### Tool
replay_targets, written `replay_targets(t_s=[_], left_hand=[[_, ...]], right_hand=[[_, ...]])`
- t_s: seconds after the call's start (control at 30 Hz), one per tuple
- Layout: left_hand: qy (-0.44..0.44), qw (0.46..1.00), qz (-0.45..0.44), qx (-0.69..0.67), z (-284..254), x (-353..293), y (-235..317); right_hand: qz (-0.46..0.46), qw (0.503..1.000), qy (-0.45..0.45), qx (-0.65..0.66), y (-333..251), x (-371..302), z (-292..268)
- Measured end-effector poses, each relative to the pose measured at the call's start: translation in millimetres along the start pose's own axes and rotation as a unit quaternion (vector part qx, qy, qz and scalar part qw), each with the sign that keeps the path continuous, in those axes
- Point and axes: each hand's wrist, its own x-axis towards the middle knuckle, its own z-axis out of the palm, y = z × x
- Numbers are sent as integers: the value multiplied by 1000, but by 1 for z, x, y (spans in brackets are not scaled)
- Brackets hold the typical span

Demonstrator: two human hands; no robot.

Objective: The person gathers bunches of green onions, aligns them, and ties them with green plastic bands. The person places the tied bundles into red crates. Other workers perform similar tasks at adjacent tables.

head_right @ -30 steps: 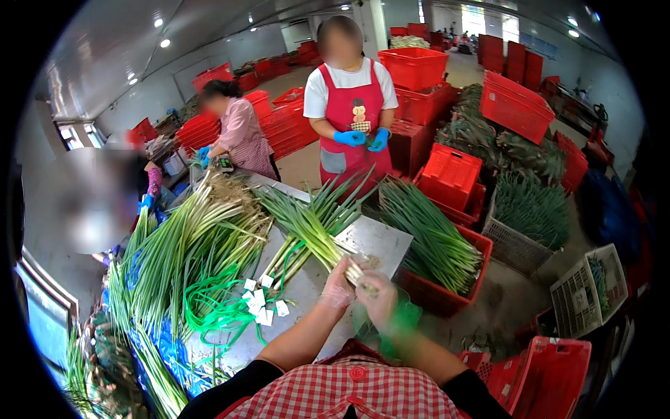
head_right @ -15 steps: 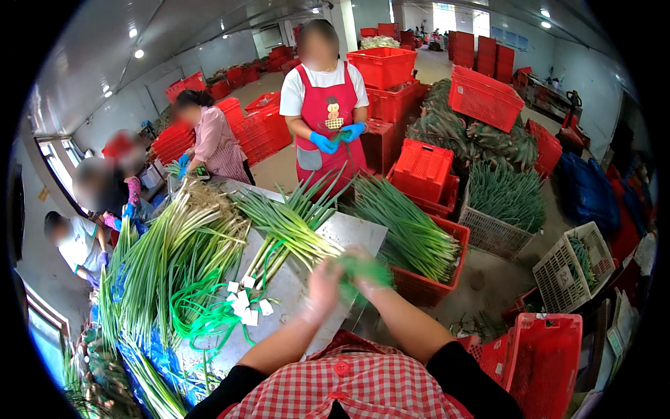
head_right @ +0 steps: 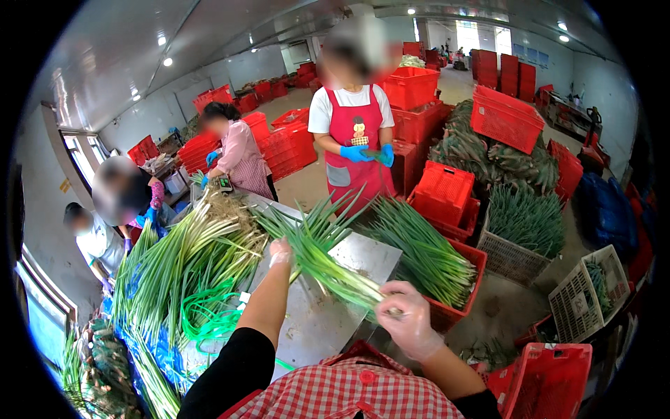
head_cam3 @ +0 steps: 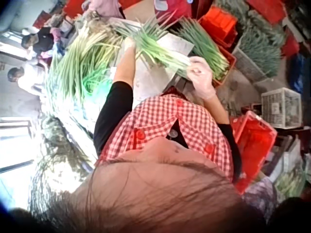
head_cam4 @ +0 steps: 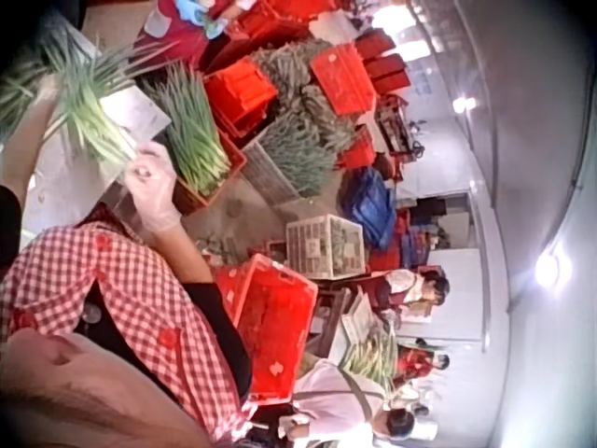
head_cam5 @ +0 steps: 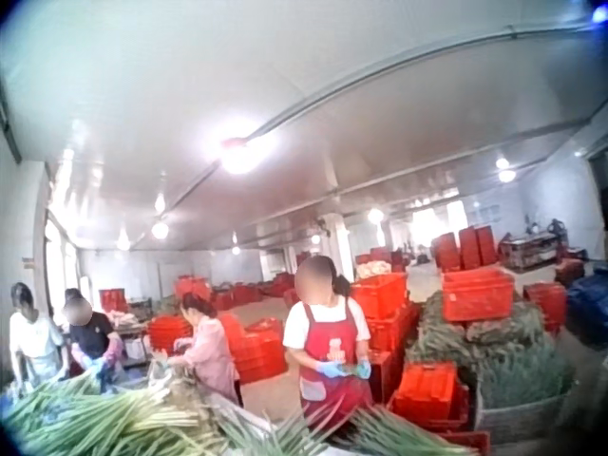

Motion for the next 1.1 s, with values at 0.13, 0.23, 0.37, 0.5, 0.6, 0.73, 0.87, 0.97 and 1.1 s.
replay_targets(t_s=[0.13, 0.23, 0.37, 0.5, 0.6, 0.73, 0.87, 0.97, 1.1], left_hand=[[-38, 997, -23, 61, -6, 41, -27], [-35, 985, 10, 167, -35, 93, -131], [-87, 985, -123, -88, -45, 77, -76], [128, 893, -217, -374, -77, 18, -106], [-143, 766, -200, -594, -73, -125, 6], [-385, 452, -230, -771, -82, -240, 107], [-292, 380, -154, -864, -52, -171, 103], [-205, 478, -112, -847, -79, -123, 133], [-246, 483, -29, -840, -112, -108, 178]], right_hand=[[67, 992, 100, 31, 24, -6, -15], [105, 985, 93, 97, 22, 1, -11], [144, 980, 125, 51, 24, 3, -19], [129, 987, 87, 46, 22, 13, -1], [109, 991, 74, 0, 27, 13, 2], [30, 996, -55, -55, 6, 14, -9], [29, 994, -79, -71, 2, -25, -53], [82, 996, 46, 4, 30, -86, -93], [209, 977, 36, 30, 78, -132, -114]])
